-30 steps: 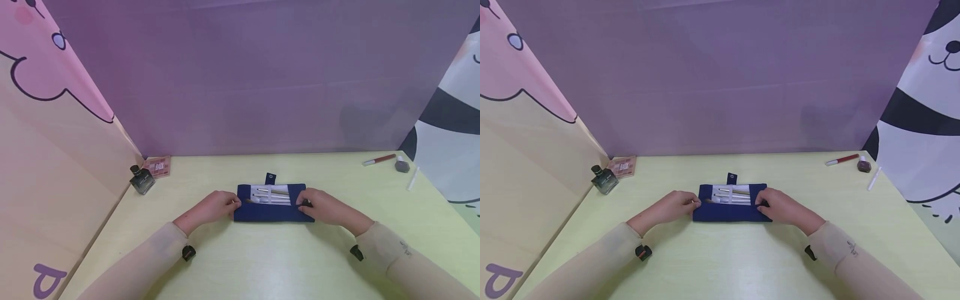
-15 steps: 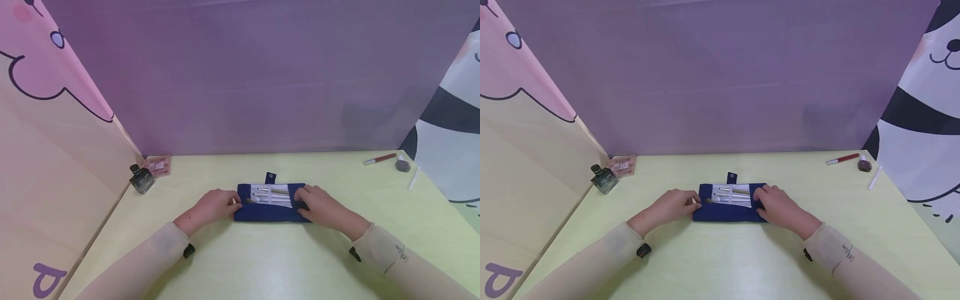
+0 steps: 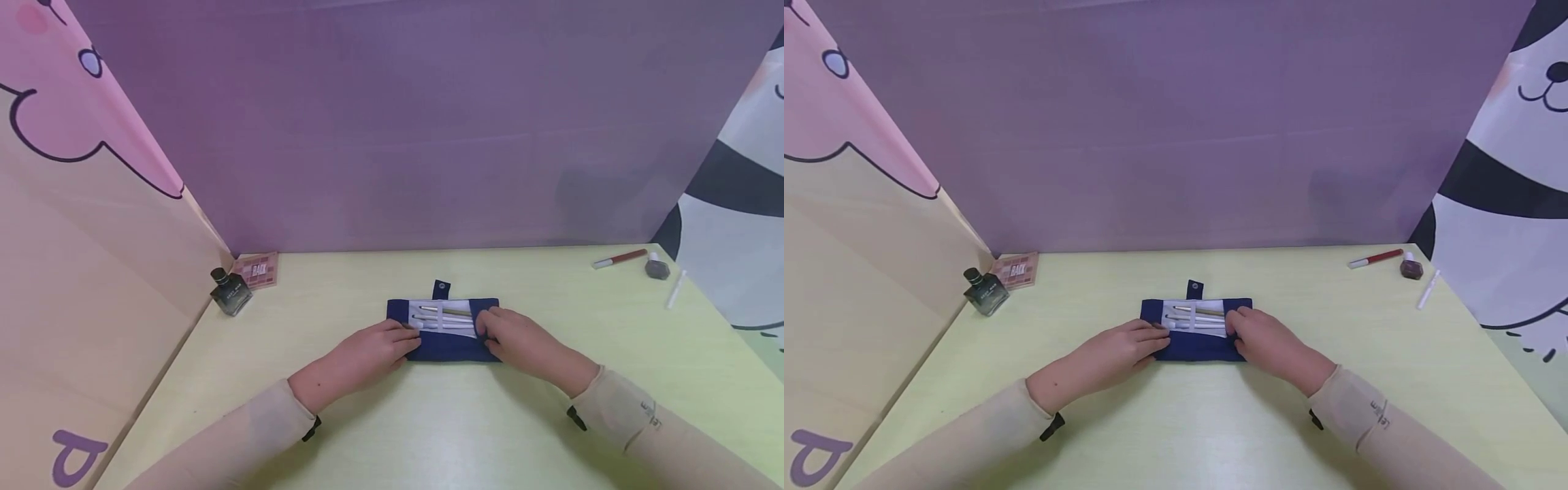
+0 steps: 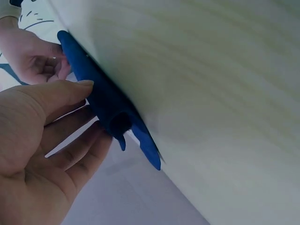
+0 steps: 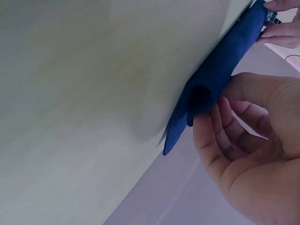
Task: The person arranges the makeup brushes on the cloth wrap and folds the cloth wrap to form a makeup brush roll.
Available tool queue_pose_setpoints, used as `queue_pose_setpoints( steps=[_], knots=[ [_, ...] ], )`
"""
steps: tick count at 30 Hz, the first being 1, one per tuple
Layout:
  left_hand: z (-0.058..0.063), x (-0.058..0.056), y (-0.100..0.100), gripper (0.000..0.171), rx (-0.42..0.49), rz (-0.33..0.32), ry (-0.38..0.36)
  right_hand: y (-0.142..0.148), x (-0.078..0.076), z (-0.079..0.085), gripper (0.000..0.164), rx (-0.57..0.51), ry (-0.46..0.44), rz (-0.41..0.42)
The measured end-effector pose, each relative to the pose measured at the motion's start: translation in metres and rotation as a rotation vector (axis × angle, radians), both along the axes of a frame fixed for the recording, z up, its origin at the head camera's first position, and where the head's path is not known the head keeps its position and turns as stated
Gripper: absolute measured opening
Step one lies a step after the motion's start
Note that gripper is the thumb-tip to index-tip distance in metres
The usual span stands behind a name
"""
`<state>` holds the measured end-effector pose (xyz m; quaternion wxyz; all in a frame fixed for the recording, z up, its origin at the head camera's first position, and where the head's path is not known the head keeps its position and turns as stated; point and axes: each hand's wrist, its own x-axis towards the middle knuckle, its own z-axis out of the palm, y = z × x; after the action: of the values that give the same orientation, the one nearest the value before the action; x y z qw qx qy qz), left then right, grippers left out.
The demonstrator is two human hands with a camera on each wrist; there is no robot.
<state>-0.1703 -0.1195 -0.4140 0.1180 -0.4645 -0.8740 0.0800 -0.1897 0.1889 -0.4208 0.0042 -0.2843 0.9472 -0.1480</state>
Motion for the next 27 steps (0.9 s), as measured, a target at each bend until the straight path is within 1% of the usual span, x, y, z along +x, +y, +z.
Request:
queue_pose_setpoints(
  steps=[3, 6, 9, 11, 15, 18, 20, 23, 25, 27],
  knots=[
    [-0.002, 0.001, 0.0, 0.039, -0.035, 0.013, -0.013, 0.002, 0.0, -0.001, 0.012, 0.005, 0.025, 0.014],
    [-0.003, 0.0, 0.0, 0.04, -0.054, 0.019, -0.022, 0.006, 0.001, -0.002, 0.013, -0.001, 0.042, 0.036],
    [-0.004, -0.002, 0.0, 0.041, -0.06, 0.017, -0.027, 0.012, 0.001, -0.003, 0.017, -0.011, 0.075, 0.091],
    [-0.004, -0.002, 0.0, 0.041, -0.063, 0.022, -0.036, 0.015, 0.002, -0.003, 0.021, -0.002, 0.106, 0.145],
    [-0.002, -0.004, 0.0, 0.041, -0.083, 0.037, -0.061, 0.018, 0.004, -0.004, 0.031, 0.064, 0.166, 0.245],
    [-0.001, -0.005, -0.001, 0.042, -0.103, 0.037, -0.077, 0.017, 0.006, -0.003, 0.035, 0.132, 0.224, 0.288],
    [-0.001, -0.007, -0.002, 0.043, -0.104, 0.027, -0.091, 0.016, 0.008, -0.001, 0.038, 0.18, 0.265, 0.301],
    [-0.001, -0.01, -0.005, 0.043, -0.082, -0.003, -0.122, 0.015, 0.01, 0.003, 0.04, 0.249, 0.313, 0.312],
    [-0.001, -0.013, -0.008, 0.044, -0.058, -0.021, -0.162, 0.014, 0.011, 0.005, 0.04, 0.276, 0.326, 0.315],
    [-0.001, -0.016, -0.011, 0.045, -0.031, -0.031, -0.217, 0.013, 0.011, 0.006, 0.037, 0.278, 0.337, 0.32]
  ],
)
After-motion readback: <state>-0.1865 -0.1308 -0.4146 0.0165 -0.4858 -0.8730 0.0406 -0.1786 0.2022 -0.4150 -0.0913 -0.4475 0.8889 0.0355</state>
